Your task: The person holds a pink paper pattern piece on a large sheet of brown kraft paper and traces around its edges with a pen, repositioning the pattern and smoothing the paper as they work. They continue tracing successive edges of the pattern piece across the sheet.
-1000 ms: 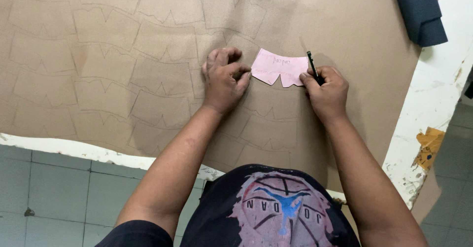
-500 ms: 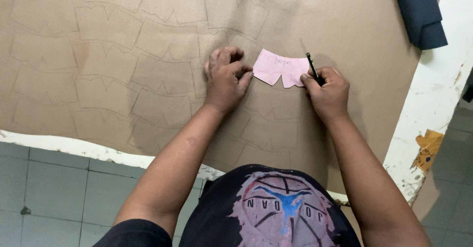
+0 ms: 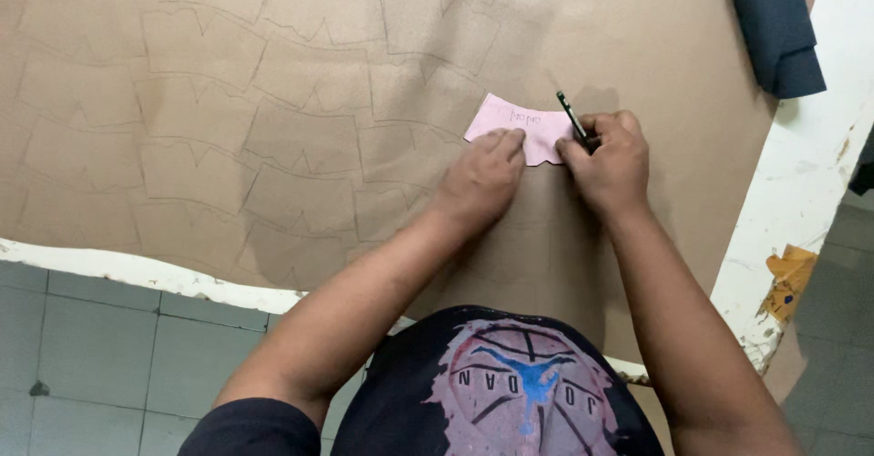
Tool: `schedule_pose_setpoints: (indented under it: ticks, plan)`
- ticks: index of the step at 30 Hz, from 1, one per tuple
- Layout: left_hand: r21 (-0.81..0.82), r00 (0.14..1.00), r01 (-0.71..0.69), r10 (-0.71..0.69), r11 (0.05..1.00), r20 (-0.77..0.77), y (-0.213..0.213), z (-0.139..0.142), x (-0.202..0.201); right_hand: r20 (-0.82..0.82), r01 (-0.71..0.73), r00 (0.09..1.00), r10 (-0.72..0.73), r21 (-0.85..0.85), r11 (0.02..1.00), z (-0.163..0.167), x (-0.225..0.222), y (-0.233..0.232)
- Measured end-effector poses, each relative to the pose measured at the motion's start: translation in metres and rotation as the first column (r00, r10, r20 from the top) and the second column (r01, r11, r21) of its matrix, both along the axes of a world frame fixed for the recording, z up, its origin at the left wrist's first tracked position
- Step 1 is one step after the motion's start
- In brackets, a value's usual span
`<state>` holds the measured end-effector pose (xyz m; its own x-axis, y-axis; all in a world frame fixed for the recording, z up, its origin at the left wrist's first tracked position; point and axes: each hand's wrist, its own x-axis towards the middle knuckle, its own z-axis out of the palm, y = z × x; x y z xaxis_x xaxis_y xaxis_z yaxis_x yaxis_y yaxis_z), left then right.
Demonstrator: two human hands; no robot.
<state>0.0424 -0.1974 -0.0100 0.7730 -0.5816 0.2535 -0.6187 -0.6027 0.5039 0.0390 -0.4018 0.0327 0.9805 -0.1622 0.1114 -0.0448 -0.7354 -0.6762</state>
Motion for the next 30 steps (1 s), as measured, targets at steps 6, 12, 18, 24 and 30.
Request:
schedule_pose_setpoints:
  ticks: [6, 12, 18, 24, 30]
  plan:
    - [0.057, 0.985, -0.056, 0.045, 0.997, 0.168, -0.016, -0.013, -0.022, 0.14, -0.229, 0.967, 0.211, 0.13, 0.965, 0.036, 0.026, 0.029]
    - [0.052, 0.998, 0.057, -0.059, 0.997, 0.029, -0.015, -0.026, -0.021, -0.243, -0.378, 0.882, 0.405, 0.149, 0.914, 0.045, 0.052, 0.071]
    - [0.137, 0.995, 0.011, -0.025, 0.991, 0.101, -0.019, -0.027, -0.025, -0.346, -0.344, 0.846, 0.406, 0.23, 0.911, 0.041, 0.054, 0.084]
    - [0.025, 1.0, 0.025, -0.025, 0.999, 0.012, -0.019, -0.023, -0.023, -0.268, -0.451, 0.861, 0.433, -0.006, 0.892, 0.035, 0.057, 0.084]
    - [0.061, 0.988, -0.04, 0.03, 0.997, 0.15, -0.019, -0.013, -0.023, -0.084, -0.388, 0.921, 0.381, -0.076, 0.919, 0.035, 0.068, 0.068]
